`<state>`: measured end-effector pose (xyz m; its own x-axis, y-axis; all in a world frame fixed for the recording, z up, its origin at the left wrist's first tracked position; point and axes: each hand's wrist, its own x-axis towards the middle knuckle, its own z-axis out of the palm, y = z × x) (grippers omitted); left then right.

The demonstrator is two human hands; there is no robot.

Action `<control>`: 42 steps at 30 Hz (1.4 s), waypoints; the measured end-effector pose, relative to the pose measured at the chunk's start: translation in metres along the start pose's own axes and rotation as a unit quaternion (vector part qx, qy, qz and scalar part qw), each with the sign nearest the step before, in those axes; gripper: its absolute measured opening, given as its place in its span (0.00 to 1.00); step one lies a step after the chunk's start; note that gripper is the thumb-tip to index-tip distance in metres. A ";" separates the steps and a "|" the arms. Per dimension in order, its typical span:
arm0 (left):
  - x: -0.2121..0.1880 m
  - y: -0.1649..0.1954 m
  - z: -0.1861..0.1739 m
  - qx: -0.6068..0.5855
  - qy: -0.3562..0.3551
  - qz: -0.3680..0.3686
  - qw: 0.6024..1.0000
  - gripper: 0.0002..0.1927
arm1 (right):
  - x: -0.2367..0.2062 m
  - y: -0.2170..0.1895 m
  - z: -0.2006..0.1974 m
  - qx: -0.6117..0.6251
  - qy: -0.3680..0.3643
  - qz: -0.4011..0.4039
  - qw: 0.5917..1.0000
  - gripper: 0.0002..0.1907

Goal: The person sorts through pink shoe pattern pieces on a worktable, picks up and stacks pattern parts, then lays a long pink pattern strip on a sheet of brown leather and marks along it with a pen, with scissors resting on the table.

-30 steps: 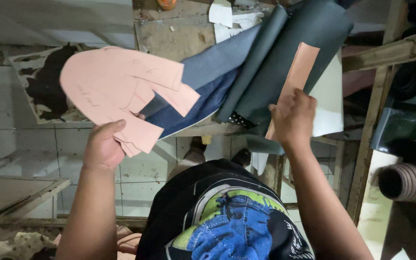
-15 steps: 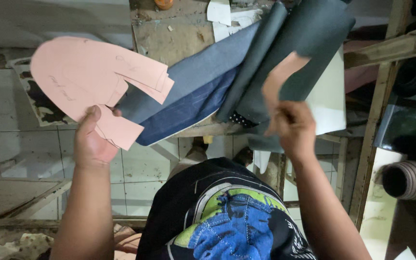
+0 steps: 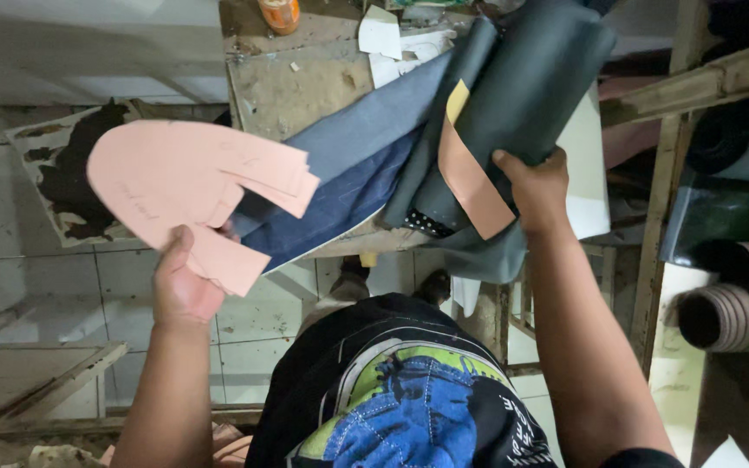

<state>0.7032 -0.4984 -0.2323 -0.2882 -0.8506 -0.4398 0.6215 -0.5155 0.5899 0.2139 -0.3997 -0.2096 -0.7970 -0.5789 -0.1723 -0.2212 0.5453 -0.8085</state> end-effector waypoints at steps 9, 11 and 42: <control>0.017 -0.035 0.069 0.074 0.011 -0.037 0.997 0.30 | -0.061 -0.070 -0.020 0.037 -0.035 -0.045 0.998 0.17; 0.016 -0.042 0.077 0.067 0.019 -0.049 0.996 0.30 | -0.093 -0.072 -0.009 0.026 -0.040 -0.105 0.993 0.17; -0.008 -0.080 0.064 0.185 0.089 -0.017 0.979 0.25 | 0.031 0.052 -0.082 -0.193 -0.005 -0.102 0.976 0.43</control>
<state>0.6092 -0.4568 -0.2333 -0.1521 -0.8176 -0.5554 0.2987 -0.5737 0.7627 0.1315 -0.3395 -0.2113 -0.7091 -0.7041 -0.0383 -0.5709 0.6052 -0.5548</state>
